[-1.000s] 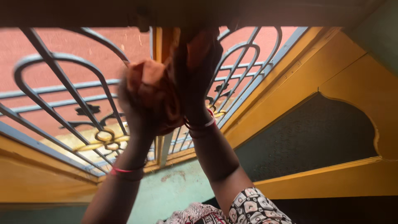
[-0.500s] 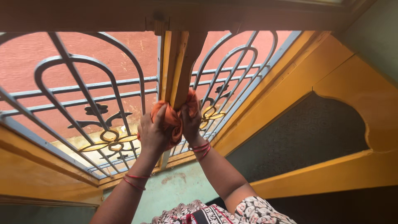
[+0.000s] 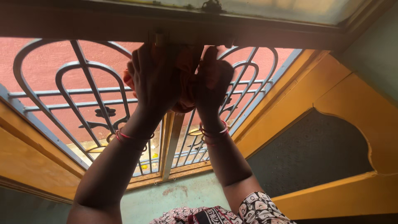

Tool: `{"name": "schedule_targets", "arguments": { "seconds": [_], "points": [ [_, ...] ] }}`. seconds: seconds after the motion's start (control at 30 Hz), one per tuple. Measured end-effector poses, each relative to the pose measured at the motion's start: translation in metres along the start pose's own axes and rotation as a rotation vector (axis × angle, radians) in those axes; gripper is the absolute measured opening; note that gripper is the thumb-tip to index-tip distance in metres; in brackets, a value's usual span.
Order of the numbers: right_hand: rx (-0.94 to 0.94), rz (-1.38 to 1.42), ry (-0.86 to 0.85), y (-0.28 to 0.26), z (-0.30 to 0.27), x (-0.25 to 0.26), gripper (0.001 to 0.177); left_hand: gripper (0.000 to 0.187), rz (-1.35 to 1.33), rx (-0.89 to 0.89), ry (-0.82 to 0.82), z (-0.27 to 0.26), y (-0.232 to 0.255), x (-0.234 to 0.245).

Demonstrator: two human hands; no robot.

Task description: The person wipes the wooden frames and glass panes of a window using an orange cloth by hand.

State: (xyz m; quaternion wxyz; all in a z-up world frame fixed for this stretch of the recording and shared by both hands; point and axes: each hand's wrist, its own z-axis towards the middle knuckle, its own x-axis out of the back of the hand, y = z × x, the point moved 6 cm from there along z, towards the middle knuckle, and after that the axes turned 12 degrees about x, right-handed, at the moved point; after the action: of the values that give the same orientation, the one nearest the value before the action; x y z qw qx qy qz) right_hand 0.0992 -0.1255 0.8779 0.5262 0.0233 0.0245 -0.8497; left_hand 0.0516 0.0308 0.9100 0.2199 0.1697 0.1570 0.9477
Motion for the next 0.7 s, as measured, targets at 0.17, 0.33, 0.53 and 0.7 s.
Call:
{"name": "schedule_targets", "arguments": {
  "seconds": [0.17, 0.33, 0.53, 0.7],
  "points": [
    [-0.144, 0.071, -0.057, -0.004, -0.011, -0.022, 0.047, 0.052, 0.093, -0.004, -0.104, 0.02, 0.005, 0.007],
    [-0.226, 0.172, -0.121, 0.006, -0.033, -0.023, 0.046, 0.04, 0.078, -0.022, -0.234, 0.022, 0.002, 0.017],
    [-0.16, -0.04, -0.243, -0.011, -0.079, -0.019, 0.057, 0.033, -0.104, 0.069, -0.306, -0.027, -0.014, 0.007],
    [-0.333, 0.105, -0.304, -0.009, -0.15, 0.006, 0.056, 0.038, -0.058, 0.308, -0.472, -0.105, -0.048, -0.01]
  ]
}}
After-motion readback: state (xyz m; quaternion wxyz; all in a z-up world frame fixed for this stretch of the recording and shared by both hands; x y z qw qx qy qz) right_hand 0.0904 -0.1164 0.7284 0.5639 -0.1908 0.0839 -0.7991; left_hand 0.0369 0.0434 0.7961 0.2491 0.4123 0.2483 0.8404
